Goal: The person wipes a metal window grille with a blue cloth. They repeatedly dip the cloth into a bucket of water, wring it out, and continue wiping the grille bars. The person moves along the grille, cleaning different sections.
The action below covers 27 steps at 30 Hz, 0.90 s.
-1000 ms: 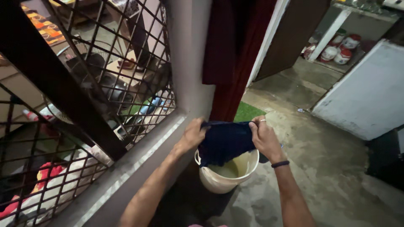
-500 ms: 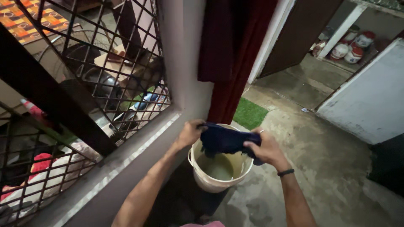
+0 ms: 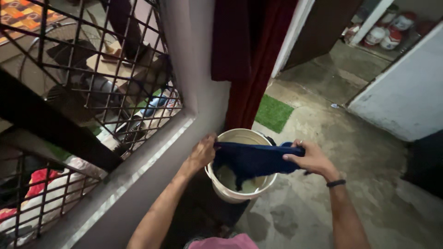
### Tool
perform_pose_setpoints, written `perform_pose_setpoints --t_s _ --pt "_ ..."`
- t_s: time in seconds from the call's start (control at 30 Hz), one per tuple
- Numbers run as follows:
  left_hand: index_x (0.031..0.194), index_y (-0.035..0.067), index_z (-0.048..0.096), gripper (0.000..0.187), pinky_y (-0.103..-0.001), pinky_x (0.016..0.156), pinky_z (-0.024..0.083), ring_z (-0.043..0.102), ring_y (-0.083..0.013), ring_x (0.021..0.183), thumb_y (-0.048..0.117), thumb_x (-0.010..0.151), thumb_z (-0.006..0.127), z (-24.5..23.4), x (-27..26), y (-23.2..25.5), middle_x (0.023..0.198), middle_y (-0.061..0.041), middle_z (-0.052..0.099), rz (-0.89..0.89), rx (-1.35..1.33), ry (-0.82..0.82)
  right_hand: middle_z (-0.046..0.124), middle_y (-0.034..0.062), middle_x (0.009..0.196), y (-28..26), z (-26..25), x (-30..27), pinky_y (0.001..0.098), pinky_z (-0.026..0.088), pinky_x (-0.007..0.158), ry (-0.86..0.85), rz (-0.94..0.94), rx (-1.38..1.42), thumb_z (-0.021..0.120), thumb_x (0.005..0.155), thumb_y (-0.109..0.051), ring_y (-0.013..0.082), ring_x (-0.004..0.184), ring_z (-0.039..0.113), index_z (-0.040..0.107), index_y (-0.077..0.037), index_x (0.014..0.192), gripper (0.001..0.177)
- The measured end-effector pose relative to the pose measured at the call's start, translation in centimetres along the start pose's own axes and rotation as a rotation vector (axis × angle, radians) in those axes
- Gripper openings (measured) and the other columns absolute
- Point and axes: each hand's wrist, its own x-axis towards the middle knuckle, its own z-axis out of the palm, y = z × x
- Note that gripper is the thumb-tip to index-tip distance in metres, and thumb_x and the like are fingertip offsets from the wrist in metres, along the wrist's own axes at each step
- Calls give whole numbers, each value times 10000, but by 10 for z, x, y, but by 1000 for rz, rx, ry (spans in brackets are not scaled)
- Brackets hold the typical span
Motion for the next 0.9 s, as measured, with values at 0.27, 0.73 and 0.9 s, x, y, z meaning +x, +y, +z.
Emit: perform_pose_setpoints --t_s 0.27,0.73,0.9 --pt "1137 88 658 269 -517 818 552 669 -401 1004 73 869 654 41 3 -32 1118 -185 674 -211 144 -625 739 144 948 -41 -18 -17 493 531 726 481 -151 -598 772 789 -327 356 880 680 797 -128 909 234" --pt "1426 138 518 722 -470 827 543 722 -371 935 367 804 803 13 93 104 985 -204 737 -21 -471 -679 722 197 989 -96 37 1 433 546 845 201 -507 -73 780 734 -210 369 942 696 663 -4 1079 418" --pt "1070 94 767 357 -455 762 556 731 -358 875 346 819 795 9 91 105 947 -181 765 205 -512 -535 736 163 991 -78 44 -4 457 540 854 -83 -155 -395 810 762 -278 349 989 692 752 -103 1058 349"
